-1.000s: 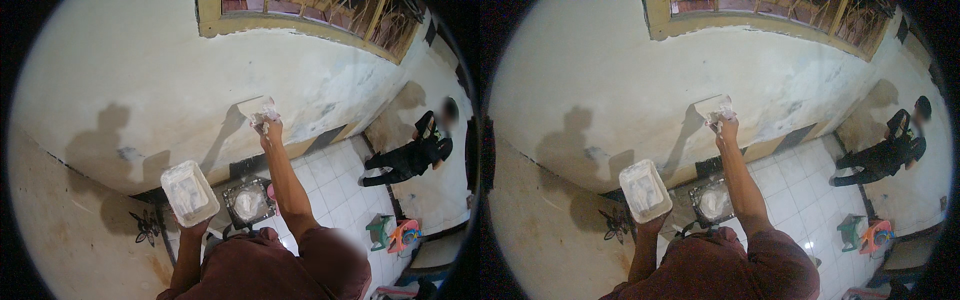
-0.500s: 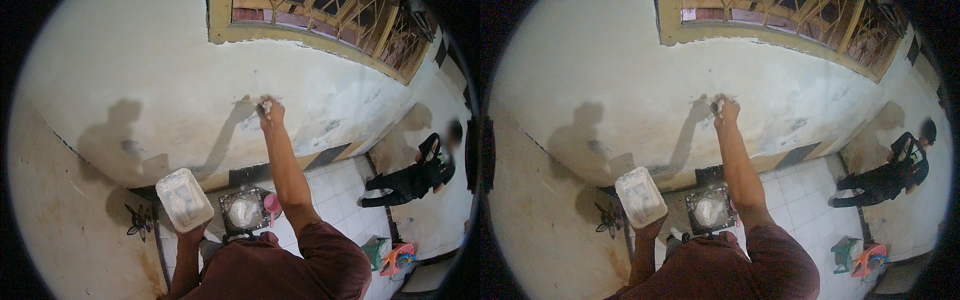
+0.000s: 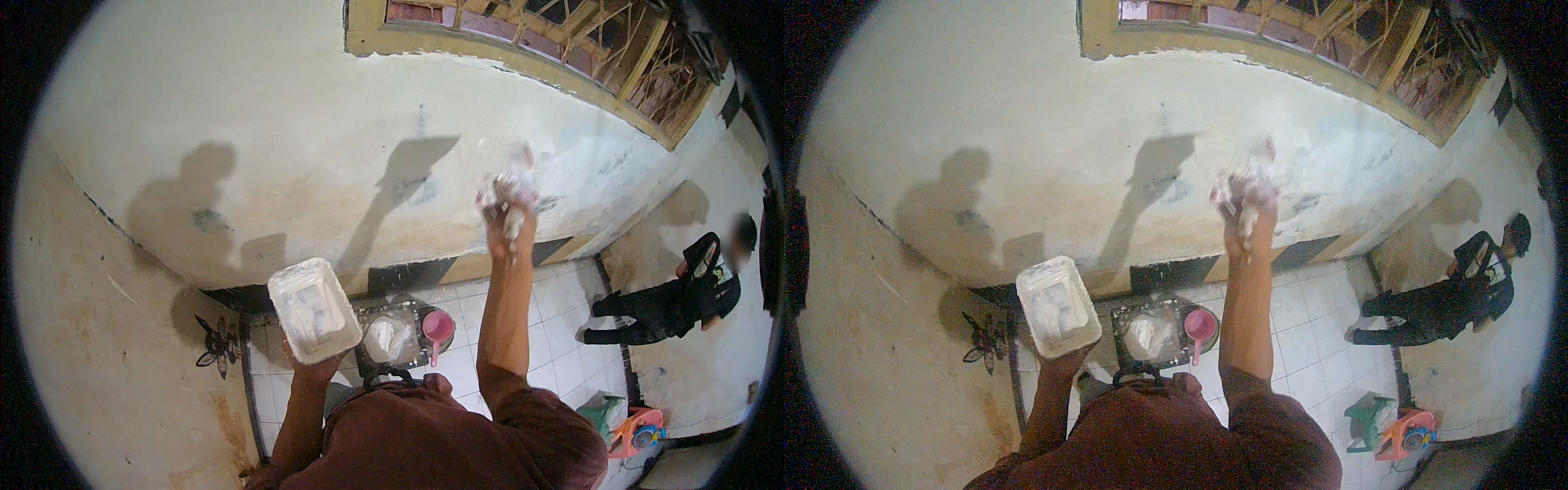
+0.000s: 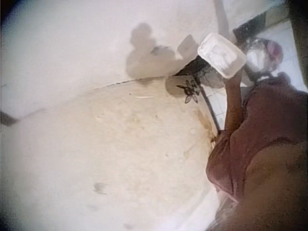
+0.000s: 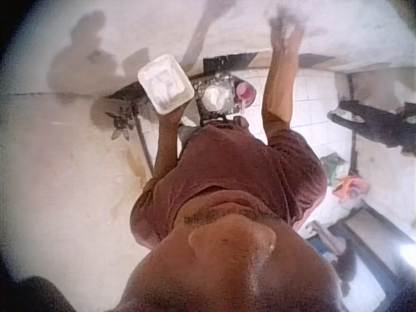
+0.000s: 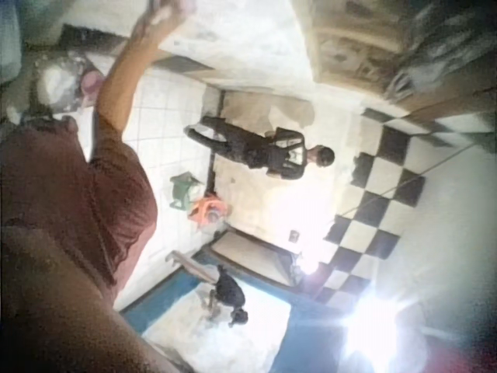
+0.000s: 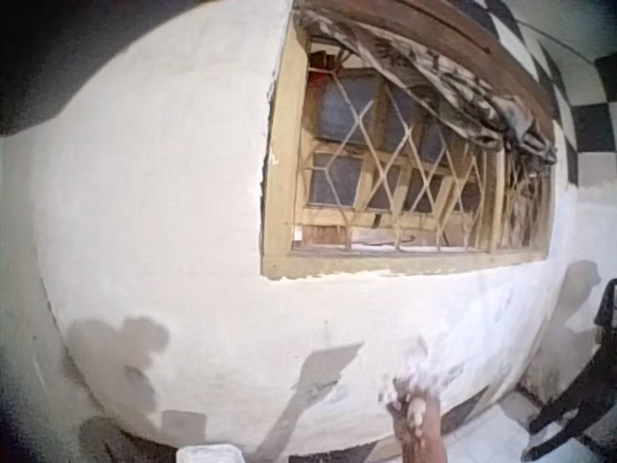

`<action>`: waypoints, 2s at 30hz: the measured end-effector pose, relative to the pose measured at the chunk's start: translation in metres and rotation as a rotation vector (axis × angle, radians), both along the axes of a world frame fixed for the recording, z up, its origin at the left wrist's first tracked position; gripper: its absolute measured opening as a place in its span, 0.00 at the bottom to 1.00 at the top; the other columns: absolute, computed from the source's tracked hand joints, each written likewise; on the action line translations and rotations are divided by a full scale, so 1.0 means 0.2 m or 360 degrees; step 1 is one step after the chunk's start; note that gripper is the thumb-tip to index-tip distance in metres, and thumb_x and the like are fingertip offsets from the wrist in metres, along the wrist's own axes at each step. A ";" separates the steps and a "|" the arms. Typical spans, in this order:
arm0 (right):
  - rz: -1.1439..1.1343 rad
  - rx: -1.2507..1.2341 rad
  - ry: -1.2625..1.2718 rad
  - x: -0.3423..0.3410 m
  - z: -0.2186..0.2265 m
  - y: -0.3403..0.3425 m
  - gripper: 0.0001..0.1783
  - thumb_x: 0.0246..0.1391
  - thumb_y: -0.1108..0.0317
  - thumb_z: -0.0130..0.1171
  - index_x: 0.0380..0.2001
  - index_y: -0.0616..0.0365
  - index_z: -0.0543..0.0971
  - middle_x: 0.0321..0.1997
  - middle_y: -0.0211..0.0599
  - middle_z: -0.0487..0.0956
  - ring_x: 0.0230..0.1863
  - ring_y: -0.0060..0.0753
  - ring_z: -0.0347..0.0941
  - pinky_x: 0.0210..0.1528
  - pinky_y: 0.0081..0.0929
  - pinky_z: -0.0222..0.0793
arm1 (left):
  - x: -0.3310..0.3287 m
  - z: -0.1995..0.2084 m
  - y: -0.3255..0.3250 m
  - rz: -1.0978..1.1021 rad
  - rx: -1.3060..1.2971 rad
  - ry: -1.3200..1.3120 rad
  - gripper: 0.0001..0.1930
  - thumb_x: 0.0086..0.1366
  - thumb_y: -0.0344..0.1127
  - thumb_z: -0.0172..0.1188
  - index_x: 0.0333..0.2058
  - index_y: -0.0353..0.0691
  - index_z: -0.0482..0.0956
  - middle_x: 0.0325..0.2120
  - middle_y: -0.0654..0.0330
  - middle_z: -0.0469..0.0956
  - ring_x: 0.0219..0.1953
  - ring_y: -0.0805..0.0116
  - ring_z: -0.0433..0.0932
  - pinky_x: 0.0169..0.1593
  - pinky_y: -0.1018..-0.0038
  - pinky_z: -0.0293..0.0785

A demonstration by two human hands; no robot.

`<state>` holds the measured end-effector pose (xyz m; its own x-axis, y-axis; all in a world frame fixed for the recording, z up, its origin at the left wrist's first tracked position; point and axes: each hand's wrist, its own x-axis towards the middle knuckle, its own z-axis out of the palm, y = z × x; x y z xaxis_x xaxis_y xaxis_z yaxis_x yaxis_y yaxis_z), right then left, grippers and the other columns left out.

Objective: The person applies a patching compound to a wall using a scraper. They dip the scraper into a container of compound and spread it over various spots on the wall, smoothing it out with repeated strokes.

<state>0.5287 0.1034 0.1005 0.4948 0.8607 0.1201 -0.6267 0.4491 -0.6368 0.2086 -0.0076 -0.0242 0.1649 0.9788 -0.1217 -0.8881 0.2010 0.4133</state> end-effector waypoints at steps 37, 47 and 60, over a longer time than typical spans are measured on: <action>-0.1530 0.0701 -0.3281 0.04 -0.69 0.38 0.16 0.36 0.72 0.58 0.35 0.56 0.79 0.43 0.35 0.71 0.47 0.39 0.67 0.45 0.45 0.61 | -0.21 -0.23 -0.06 -0.0091 0.0001 -0.0451 0.38 0.51 0.64 0.55 0.59 0.55 0.62 0.57 0.59 0.65 0.57 0.49 0.65 0.55 0.40 0.61; -0.1540 0.1227 -0.3249 -0.12 -0.31 0.69 0.16 0.37 0.68 0.59 0.35 0.54 0.80 0.34 0.29 0.69 0.34 0.30 0.67 0.33 0.35 0.62 | -0.17 -0.22 -0.07 0.0110 0.0008 0.0217 0.37 0.53 0.63 0.54 0.59 0.54 0.61 0.55 0.57 0.66 0.55 0.49 0.67 0.53 0.41 0.65; -0.1653 0.0987 -0.3287 -0.10 -0.61 0.86 0.17 0.34 0.69 0.57 0.34 0.59 0.79 0.32 0.33 0.70 0.33 0.32 0.69 0.31 0.32 0.66 | -0.14 -0.09 -0.10 0.0173 -0.0189 -0.0035 0.31 0.61 0.61 0.44 0.58 0.50 0.62 0.54 0.57 0.68 0.55 0.51 0.67 0.55 0.46 0.65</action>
